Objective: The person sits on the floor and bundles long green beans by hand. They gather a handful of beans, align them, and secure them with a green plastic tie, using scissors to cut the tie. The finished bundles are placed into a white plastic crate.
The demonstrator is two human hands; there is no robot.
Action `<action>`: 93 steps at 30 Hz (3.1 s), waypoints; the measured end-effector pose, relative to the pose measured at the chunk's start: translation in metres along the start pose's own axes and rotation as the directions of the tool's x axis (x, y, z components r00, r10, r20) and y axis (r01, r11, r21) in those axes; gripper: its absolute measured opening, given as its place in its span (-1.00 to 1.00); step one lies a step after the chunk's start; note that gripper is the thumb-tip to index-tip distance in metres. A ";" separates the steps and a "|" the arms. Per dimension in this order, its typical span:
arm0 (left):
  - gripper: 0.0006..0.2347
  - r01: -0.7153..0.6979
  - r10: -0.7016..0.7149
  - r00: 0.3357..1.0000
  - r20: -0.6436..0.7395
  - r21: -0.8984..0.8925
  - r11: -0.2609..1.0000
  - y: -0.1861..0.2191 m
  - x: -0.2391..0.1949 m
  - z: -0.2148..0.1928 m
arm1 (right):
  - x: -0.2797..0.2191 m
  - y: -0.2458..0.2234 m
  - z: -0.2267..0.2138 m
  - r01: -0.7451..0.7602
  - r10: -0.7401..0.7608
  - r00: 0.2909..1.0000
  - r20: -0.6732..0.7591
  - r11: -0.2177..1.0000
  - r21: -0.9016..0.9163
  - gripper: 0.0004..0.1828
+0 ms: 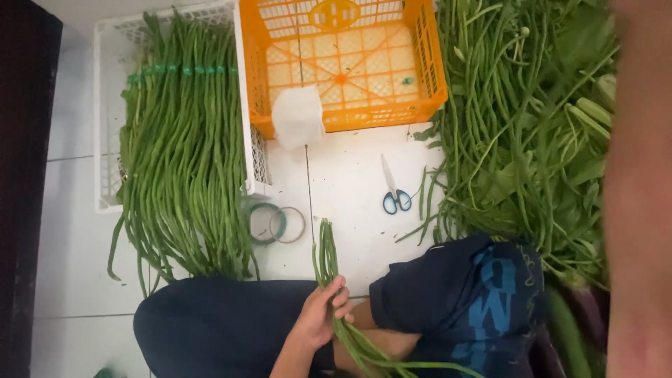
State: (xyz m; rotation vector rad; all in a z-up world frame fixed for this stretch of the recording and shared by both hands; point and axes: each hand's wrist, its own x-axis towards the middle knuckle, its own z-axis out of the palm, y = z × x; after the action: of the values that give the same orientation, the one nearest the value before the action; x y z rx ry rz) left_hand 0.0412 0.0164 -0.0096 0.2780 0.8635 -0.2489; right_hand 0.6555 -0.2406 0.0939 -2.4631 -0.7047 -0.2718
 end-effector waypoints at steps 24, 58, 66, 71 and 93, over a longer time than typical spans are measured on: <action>-0.60 -0.360 0.344 0.931 0.124 0.483 0.798 -0.014 0.003 0.031 | -0.460 -0.314 0.079 -0.791 0.049 0.438 0.898 0.496 0.359 -0.32; -0.57 -0.319 0.251 0.921 0.298 0.205 0.925 -0.030 -0.002 -0.022 | -0.462 -0.336 0.038 -0.657 0.250 0.653 0.715 0.656 0.371 -0.71; -0.78 -0.326 0.264 0.934 0.241 0.267 0.907 -0.034 0.000 -0.017 | -0.467 -0.325 0.044 -0.622 0.253 0.692 0.676 0.686 0.379 -0.67; -0.90 -0.338 0.287 0.934 0.215 0.260 0.905 -0.031 -0.010 -0.012 | -0.466 -0.320 0.050 -0.622 0.276 0.714 0.643 0.672 0.402 -0.70; -0.61 -0.409 0.348 0.913 0.214 0.460 0.788 -0.036 -0.021 -0.002 | -0.462 -0.336 0.046 -0.575 0.255 0.728 0.636 0.732 0.365 -0.68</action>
State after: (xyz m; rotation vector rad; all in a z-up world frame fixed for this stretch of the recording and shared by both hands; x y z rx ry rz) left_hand 0.0152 -0.0142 0.0001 0.9062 0.5938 -0.1028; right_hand 0.0877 -0.1737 0.0564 -2.0371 -0.3094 0.7666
